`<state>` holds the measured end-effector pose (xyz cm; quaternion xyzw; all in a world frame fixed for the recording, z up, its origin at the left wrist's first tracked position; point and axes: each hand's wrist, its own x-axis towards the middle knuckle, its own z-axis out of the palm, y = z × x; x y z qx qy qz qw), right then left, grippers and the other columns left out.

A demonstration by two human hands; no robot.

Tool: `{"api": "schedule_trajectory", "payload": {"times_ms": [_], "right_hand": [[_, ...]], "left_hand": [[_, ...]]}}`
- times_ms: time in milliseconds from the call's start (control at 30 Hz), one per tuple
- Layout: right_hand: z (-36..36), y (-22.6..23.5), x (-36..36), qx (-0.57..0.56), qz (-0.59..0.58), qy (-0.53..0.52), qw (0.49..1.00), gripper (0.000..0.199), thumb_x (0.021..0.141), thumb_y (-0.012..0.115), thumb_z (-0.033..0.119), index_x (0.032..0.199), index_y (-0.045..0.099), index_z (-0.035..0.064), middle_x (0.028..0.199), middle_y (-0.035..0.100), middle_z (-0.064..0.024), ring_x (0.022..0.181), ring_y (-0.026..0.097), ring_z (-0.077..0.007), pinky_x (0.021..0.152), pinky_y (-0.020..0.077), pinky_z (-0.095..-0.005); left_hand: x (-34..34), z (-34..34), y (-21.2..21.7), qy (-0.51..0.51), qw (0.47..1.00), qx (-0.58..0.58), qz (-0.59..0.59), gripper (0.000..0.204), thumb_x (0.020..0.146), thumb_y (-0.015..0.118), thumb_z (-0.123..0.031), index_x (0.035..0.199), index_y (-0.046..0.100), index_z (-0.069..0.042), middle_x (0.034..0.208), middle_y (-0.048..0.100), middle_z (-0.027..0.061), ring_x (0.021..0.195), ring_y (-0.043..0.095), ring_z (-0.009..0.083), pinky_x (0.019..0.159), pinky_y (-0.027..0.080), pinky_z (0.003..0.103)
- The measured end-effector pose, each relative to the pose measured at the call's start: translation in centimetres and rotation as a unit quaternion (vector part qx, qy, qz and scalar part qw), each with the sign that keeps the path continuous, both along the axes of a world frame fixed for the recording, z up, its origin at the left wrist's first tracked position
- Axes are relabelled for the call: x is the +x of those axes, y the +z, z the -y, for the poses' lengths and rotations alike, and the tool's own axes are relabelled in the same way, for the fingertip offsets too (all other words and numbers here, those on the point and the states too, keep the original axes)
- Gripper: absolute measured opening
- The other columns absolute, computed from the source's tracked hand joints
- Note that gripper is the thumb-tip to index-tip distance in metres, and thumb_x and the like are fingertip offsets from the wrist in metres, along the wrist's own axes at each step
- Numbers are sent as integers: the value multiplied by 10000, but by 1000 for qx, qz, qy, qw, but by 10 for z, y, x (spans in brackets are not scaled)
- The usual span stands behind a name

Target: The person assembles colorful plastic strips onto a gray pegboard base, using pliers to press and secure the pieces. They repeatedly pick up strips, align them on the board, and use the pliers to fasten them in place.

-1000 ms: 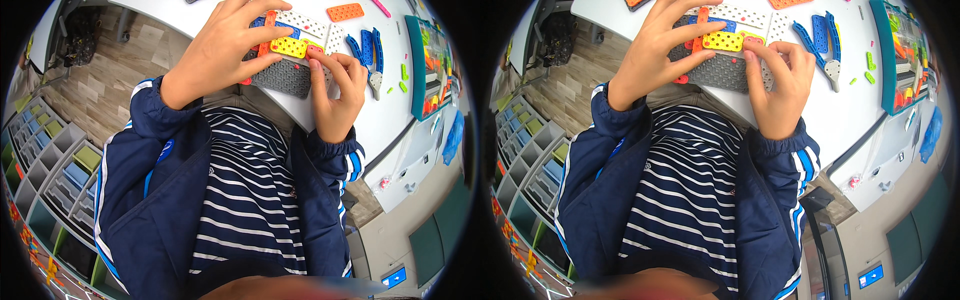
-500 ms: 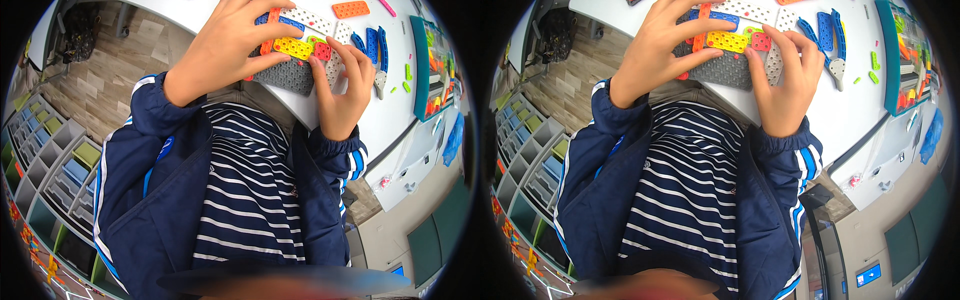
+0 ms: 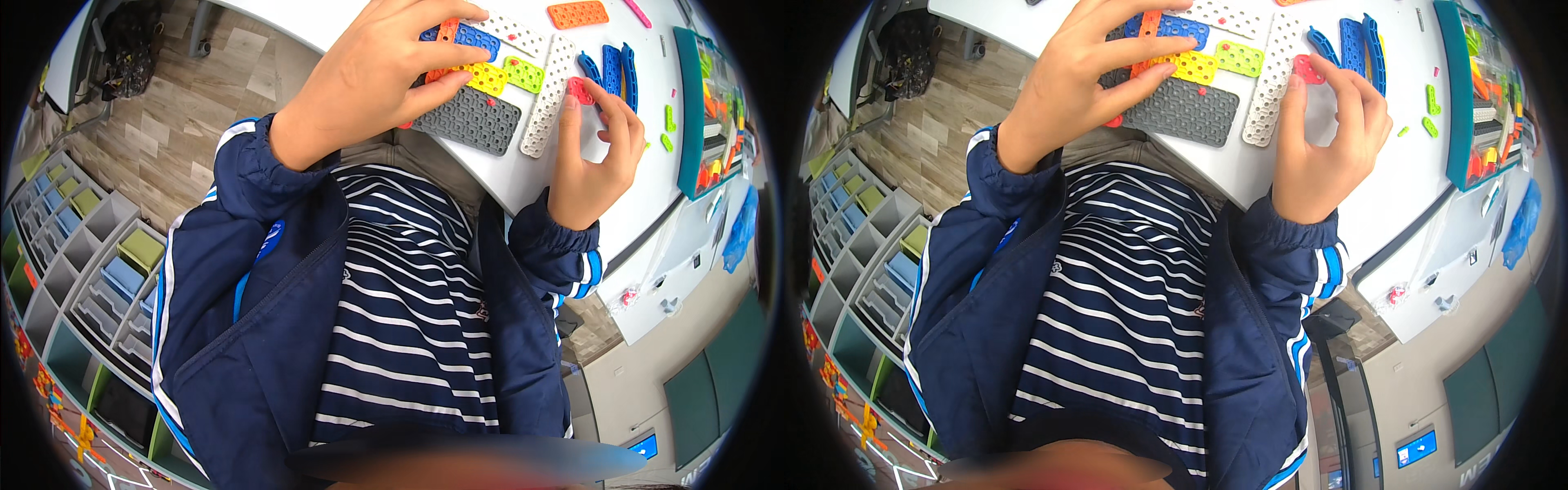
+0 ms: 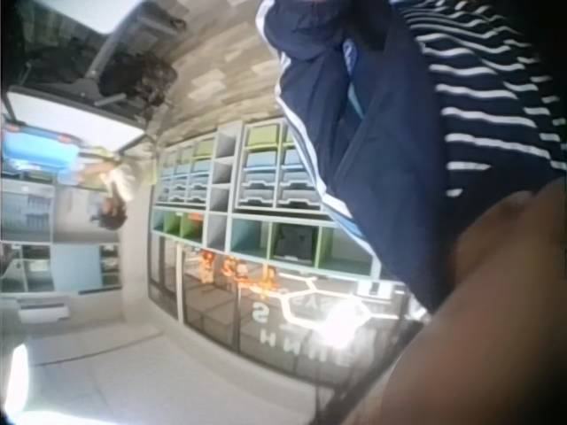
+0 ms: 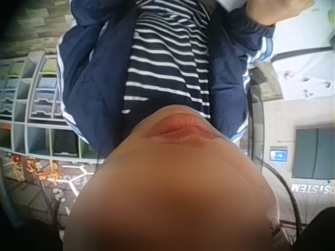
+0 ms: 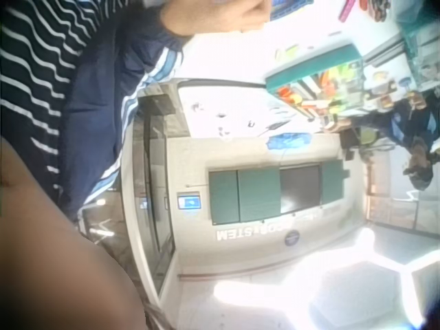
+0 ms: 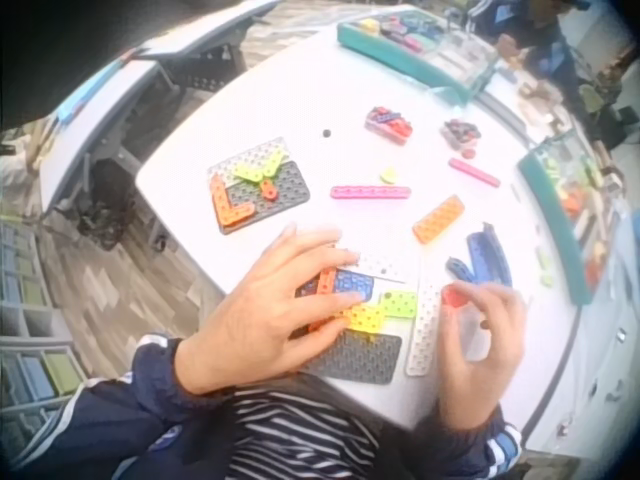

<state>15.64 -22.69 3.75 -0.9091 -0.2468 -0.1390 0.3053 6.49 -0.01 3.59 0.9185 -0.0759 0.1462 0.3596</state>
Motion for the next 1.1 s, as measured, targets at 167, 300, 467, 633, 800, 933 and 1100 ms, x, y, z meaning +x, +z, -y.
{"api": "schedule_trajectory", "payload": {"times_ms": [167,300,467,633,800,933,1100], "right_hand": [[-1,-2,-6,-33,17,86,996,240,812,829,133,1048,806,170,1165,662,-65,1082,544,-282,955,427,-392],[-6,-2,-7,-64,14,114,991,262,828,818,136,1079,813,210,1212,643,-56,1129,505,-293,972,406,-392],[-13,-3,-12,-61,25,127,990,267,863,805,156,1120,822,226,1199,671,-32,1054,533,-232,941,421,-343],[-11,-4,-12,-28,22,137,990,267,851,792,96,1103,804,182,1156,649,-56,1060,520,-270,872,456,-369],[0,-4,-11,5,-10,97,995,216,884,762,48,1094,796,88,1021,691,-95,917,629,-235,859,507,-349],[0,-4,-21,11,-50,115,992,213,881,760,0,1089,784,35,985,695,-105,889,663,-210,839,529,-318],[3,3,-28,9,-79,127,989,222,861,776,-15,1079,779,24,991,696,-106,886,661,-205,823,527,-303]], "left_hand": [[-2,4,8,21,999,-19,-46,261,863,731,-99,1120,765,-68,1343,632,160,1359,523,374,1154,334,650],[-4,4,6,9,999,-13,-50,256,862,730,-92,1114,771,-96,1351,627,157,1347,535,375,1155,314,667],[1,1,-9,-4,1000,-6,26,254,861,732,-89,1112,770,-102,1355,621,161,1329,551,373,1154,302,681],[-1,2,-12,11,1000,-15,3,323,867,757,-140,1186,742,-91,1360,620,159,1332,552,367,1152,306,680],[-7,-12,-2,3,999,22,-25,668,815,850,-318,1391,622,-68,1449,542,189,1387,486,391,1170,326,607],[-16,-21,4,-32,998,-4,-61,982,739,899,-412,1519,452,-16,1538,415,242,1448,375,434,1187,330,524],[-23,-18,6,-30,996,17,-85,1064,720,910,-417,1545,392,9,1557,380,261,1463,342,445,1191,325,503]]}}
